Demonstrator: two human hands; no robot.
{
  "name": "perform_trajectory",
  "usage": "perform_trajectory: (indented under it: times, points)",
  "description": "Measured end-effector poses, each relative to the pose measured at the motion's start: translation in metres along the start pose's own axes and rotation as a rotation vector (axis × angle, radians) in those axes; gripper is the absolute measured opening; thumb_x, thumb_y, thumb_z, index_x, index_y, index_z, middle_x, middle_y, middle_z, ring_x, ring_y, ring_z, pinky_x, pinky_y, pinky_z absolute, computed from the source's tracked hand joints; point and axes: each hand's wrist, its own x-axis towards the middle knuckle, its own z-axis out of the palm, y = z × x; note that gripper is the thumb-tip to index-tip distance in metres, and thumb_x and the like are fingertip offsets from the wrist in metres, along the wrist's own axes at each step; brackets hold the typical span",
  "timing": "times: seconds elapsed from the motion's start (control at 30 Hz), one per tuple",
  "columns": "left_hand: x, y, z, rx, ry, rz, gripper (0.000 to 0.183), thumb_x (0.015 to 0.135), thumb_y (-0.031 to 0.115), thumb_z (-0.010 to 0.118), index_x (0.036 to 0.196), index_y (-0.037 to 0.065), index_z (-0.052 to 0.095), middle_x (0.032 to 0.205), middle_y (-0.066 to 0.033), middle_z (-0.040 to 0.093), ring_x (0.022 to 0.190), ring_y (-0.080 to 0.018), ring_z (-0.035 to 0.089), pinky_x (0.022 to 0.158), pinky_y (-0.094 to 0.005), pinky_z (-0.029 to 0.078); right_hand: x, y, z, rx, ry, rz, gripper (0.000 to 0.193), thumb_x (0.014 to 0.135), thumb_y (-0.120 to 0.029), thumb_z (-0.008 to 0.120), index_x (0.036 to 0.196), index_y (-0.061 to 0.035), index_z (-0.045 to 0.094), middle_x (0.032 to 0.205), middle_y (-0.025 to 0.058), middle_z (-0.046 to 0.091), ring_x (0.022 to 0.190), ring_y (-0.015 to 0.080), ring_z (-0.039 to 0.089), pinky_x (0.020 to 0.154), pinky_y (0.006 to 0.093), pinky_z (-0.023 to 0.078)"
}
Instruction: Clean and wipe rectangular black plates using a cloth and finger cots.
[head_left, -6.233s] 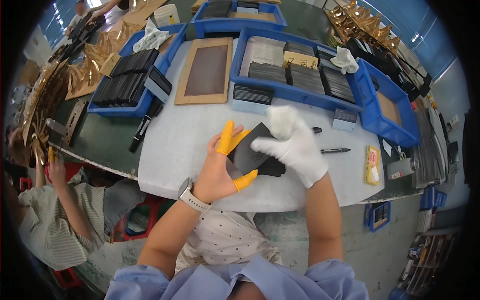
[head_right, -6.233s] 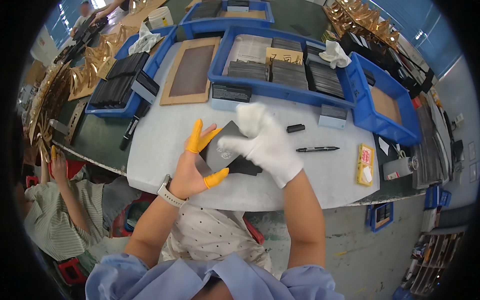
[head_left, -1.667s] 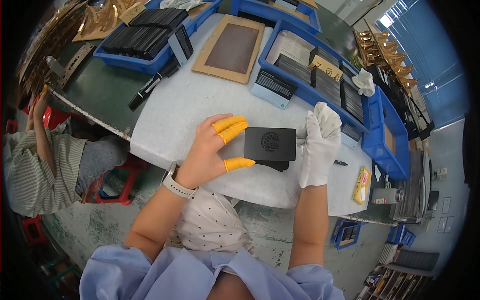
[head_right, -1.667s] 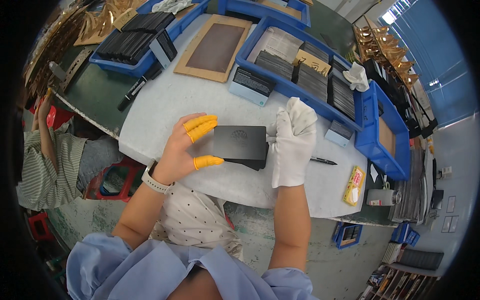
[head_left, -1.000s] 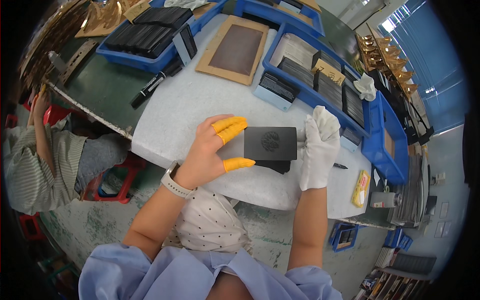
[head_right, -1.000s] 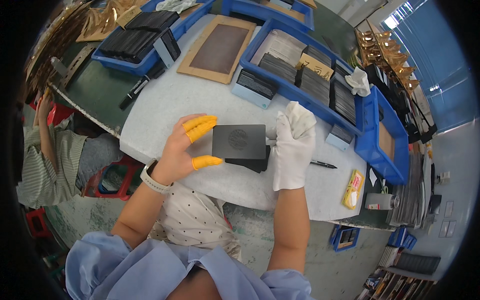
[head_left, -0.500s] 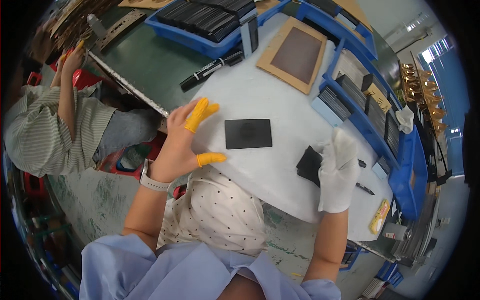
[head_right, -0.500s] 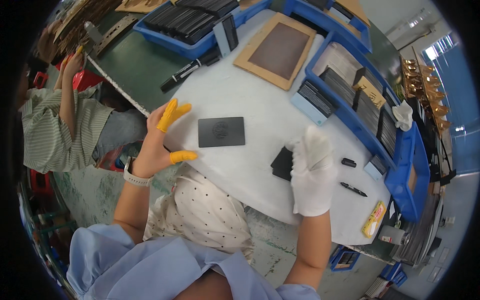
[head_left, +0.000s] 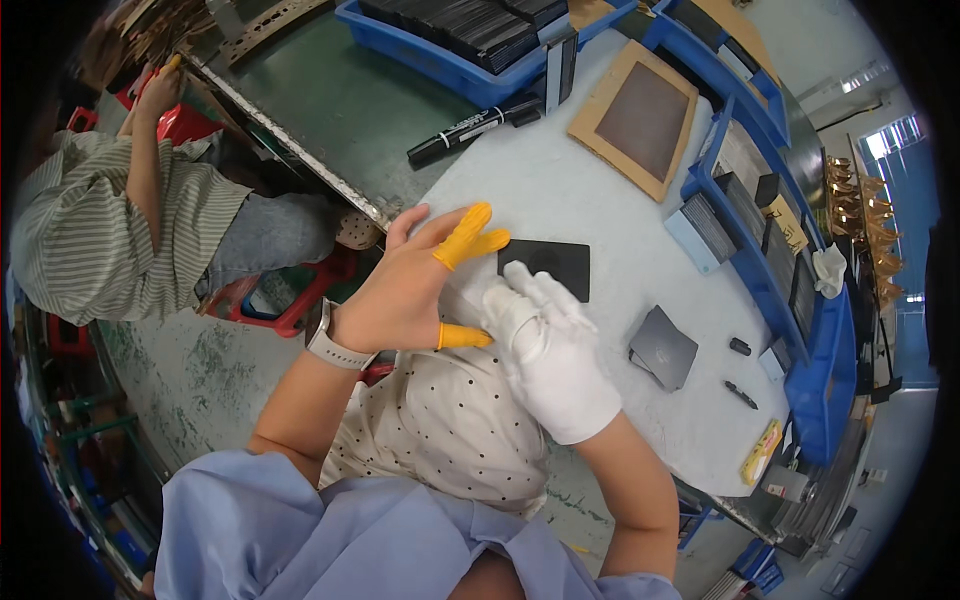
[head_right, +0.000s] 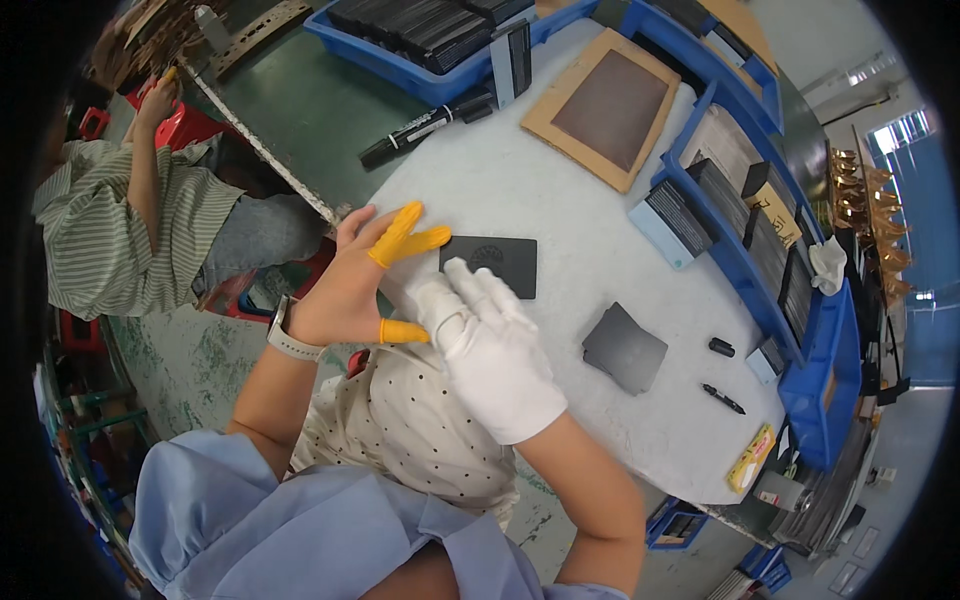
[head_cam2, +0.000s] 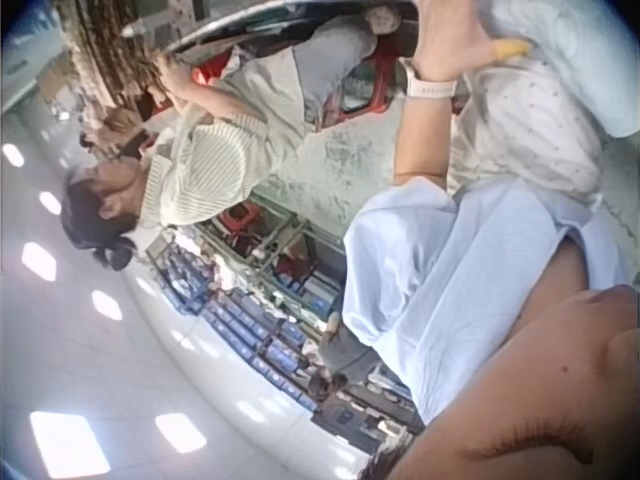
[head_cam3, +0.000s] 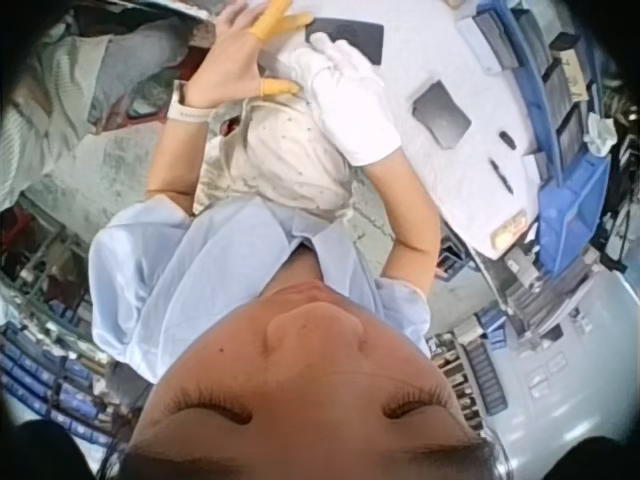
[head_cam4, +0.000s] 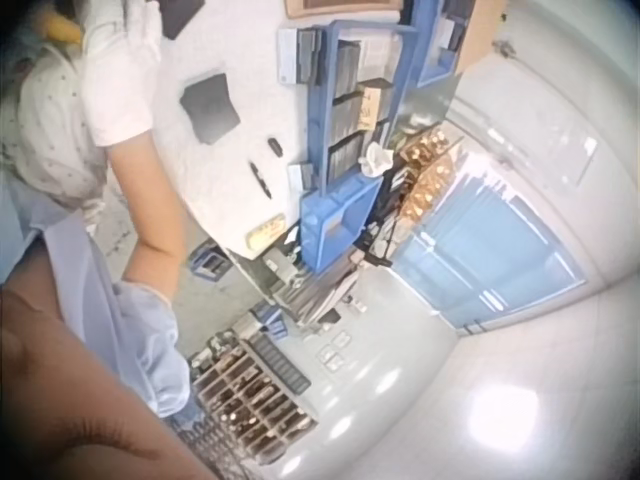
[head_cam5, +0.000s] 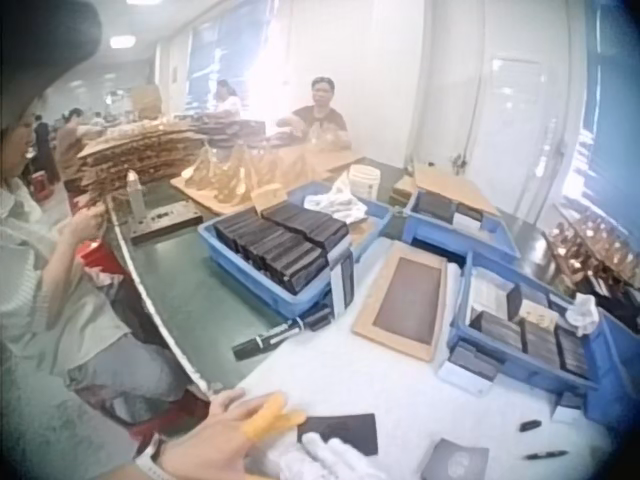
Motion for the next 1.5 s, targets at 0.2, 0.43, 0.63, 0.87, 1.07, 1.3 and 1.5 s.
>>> perform_trajectory:
  times: [0.2, 0.43, 0.63, 0.87, 1.07, 1.3, 1.5]
  points:
    - [-0.004, -0.005, 0.000, -0.062, -0.025, -0.013, 0.106, 0.060, 0.054, 0.077, 0.139, 0.002, 0.029, 0.132, -0.0044, 0.052, 0.130, -0.0277, 0.033, 0.108, -0.0493, 0.012, 0.000, 0.009, -0.029, 0.681, -0.050, -0.012, 0.024, 0.083, -0.008, 0.061, 0.105, 0.0005, 0.059, 0.100, 0.0183, 0.063, 0.094, 0.0339, 0.061, 0.085, 0.0412, 0.047]
    - [-0.003, 0.000, 0.001, -0.101, 0.023, -0.027, 0.080, 0.060, 0.044, 0.079, 0.126, 0.008, 0.051, 0.136, -0.0160, 0.041, 0.129, -0.0271, 0.034, 0.107, -0.0466, 0.017, 0.009, 0.010, -0.005, 0.083, 0.059, 0.002, 0.018, 0.085, -0.002, 0.056, 0.102, 0.0020, 0.059, 0.103, 0.0154, 0.064, 0.104, 0.0323, 0.058, 0.097, 0.0428, 0.039]
    - [-0.004, -0.002, 0.005, -0.098, 0.070, 0.001, 0.089, 0.058, 0.045, 0.080, 0.130, 0.004, 0.046, 0.135, -0.0157, 0.041, 0.128, -0.0278, 0.034, 0.107, -0.0463, 0.017, 0.027, 0.017, 0.008, -0.003, 0.196, 0.109, 0.016, 0.082, -0.005, 0.060, 0.096, 0.0006, 0.055, 0.098, 0.0164, 0.065, 0.102, 0.0376, 0.058, 0.095, 0.0472, 0.040]
    - [-0.008, -0.005, 0.008, -0.135, 0.125, -0.007, 0.105, 0.055, 0.045, 0.081, 0.137, 0.003, 0.032, 0.134, -0.0150, 0.041, 0.126, -0.0289, 0.035, 0.107, -0.0458, 0.016, 0.010, 0.007, 0.009, 0.041, 0.133, 0.010, 0.021, 0.082, -0.004, 0.059, 0.103, 0.0010, 0.055, 0.105, 0.0168, 0.063, 0.108, 0.0376, 0.056, 0.097, 0.0465, 0.039]
    - [-0.006, -0.003, 0.011, -0.144, 0.134, -0.004, 0.106, 0.055, 0.045, 0.081, 0.138, 0.003, 0.031, 0.133, -0.0139, 0.042, 0.126, -0.0284, 0.035, 0.108, -0.0463, 0.015, 0.028, 0.003, 0.022, -0.052, 0.181, 0.086, 0.025, 0.082, -0.007, 0.057, 0.107, -0.0007, 0.053, 0.107, 0.0184, 0.062, 0.109, 0.0375, 0.055, 0.097, 0.0448, 0.041]
    - [-0.008, 0.002, 0.006, -0.084, 0.098, -0.016, 0.101, 0.058, 0.045, 0.080, 0.138, 0.005, 0.032, 0.132, -0.0128, 0.045, 0.130, -0.0264, 0.033, 0.108, -0.0462, 0.014, 0.027, 0.006, 0.027, 0.044, 0.255, 0.203, 0.020, 0.084, -0.008, 0.056, 0.103, -0.0013, 0.052, 0.098, 0.0186, 0.063, 0.100, 0.0382, 0.058, 0.094, 0.0460, 0.042]
    - [-0.007, 0.002, 0.008, 0.090, 0.007, 0.011, 0.101, 0.059, 0.053, 0.076, 0.136, 0.002, 0.036, 0.136, -0.0166, 0.042, 0.131, -0.0290, 0.031, 0.108, -0.0470, 0.012, 0.017, 0.010, 0.017, -0.039, 0.330, 0.372, 0.017, 0.087, -0.006, 0.056, 0.100, 0.0031, 0.053, 0.097, 0.0198, 0.061, 0.089, 0.0396, 0.058, 0.077, 0.0444, 0.047]
